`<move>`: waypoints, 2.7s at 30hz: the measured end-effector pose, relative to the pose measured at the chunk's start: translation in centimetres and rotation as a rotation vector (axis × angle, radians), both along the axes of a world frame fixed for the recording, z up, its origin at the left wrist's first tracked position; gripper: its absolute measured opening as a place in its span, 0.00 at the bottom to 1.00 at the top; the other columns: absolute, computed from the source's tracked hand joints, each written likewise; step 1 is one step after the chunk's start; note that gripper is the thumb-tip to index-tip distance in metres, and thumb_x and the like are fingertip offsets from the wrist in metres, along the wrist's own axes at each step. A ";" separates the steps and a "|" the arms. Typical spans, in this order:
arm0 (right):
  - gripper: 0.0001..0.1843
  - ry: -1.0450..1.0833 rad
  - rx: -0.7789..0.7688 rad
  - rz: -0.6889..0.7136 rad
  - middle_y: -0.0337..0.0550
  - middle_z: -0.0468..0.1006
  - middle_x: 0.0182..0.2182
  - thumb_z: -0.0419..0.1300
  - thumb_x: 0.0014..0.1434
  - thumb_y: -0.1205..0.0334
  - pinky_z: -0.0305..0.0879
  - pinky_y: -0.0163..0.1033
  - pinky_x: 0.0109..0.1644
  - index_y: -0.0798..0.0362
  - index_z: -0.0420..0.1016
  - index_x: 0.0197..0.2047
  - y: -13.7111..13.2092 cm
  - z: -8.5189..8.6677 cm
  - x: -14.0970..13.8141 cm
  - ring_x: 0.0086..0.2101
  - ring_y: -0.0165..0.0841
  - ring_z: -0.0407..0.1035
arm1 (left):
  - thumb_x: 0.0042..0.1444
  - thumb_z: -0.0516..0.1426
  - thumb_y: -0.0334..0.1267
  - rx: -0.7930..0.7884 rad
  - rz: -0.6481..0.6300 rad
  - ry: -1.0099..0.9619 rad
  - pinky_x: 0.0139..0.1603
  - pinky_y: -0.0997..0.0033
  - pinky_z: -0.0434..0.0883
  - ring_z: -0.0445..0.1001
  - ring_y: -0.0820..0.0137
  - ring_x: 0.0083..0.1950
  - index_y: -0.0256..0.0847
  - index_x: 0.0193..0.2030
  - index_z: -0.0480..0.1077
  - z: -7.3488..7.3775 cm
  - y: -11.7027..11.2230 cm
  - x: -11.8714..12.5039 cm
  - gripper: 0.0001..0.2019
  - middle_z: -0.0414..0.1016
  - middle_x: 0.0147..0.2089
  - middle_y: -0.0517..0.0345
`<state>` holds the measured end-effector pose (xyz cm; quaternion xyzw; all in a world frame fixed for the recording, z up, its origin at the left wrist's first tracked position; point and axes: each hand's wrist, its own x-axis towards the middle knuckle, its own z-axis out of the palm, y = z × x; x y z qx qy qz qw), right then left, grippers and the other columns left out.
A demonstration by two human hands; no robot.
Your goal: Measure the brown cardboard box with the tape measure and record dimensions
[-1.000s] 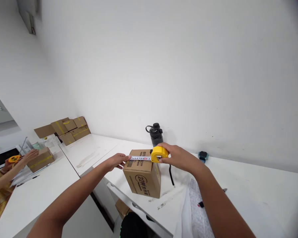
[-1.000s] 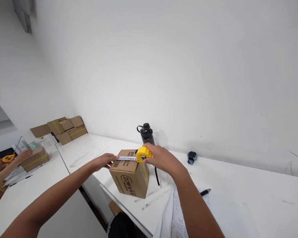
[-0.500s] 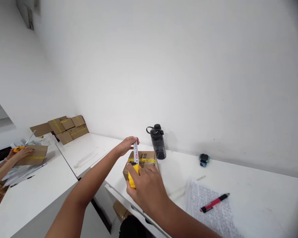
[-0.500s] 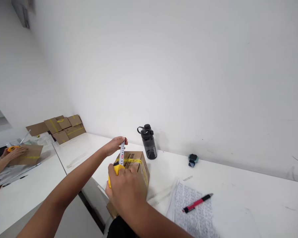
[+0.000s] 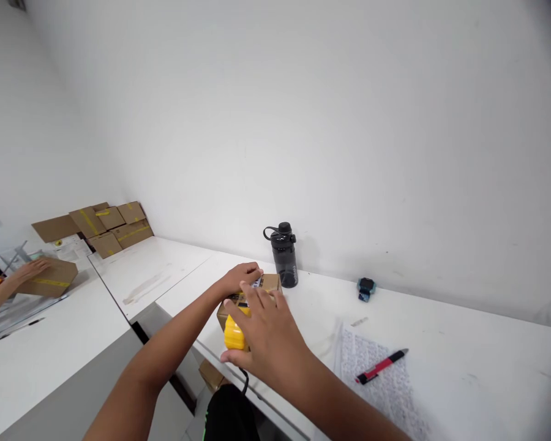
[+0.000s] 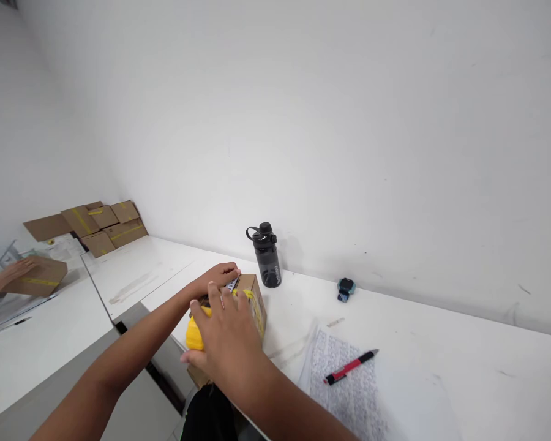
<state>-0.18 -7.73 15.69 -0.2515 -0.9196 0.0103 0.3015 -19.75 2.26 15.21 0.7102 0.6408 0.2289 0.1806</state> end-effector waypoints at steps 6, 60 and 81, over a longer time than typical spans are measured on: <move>0.35 -0.034 0.022 0.080 0.55 0.75 0.42 0.63 0.51 0.40 0.63 0.53 0.48 0.53 0.66 0.56 0.6 -0.6 -0.5 0.41 0.47 0.69 | 0.57 0.49 0.58 -0.026 0.011 0.022 0.32 0.72 0.61 0.62 0.71 0.31 0.41 0.30 0.64 0.3 -0.2 0.2 0.20 0.65 0.28 0.63; 0.39 -0.281 -0.002 0.200 0.56 0.75 0.33 0.67 0.43 0.37 0.69 0.49 0.31 0.55 0.68 0.51 -5.5 -0.1 -0.9 0.32 0.47 0.71 | 0.57 0.47 0.60 -0.012 0.029 -0.060 0.35 0.69 0.64 0.66 0.69 0.32 0.39 0.32 0.67 0.6 -1.0 0.8 0.24 0.68 0.29 0.59; 0.18 0.017 0.317 0.176 0.59 0.70 0.54 0.49 0.65 0.64 0.69 0.48 0.35 0.50 0.63 0.57 -3.9 0.6 2.0 0.36 0.41 0.74 | 0.56 0.55 0.55 0.213 -0.022 -0.205 0.47 0.59 0.69 0.72 0.65 0.39 0.40 0.39 0.70 12.8 -7.6 1.1 0.18 0.76 0.35 0.53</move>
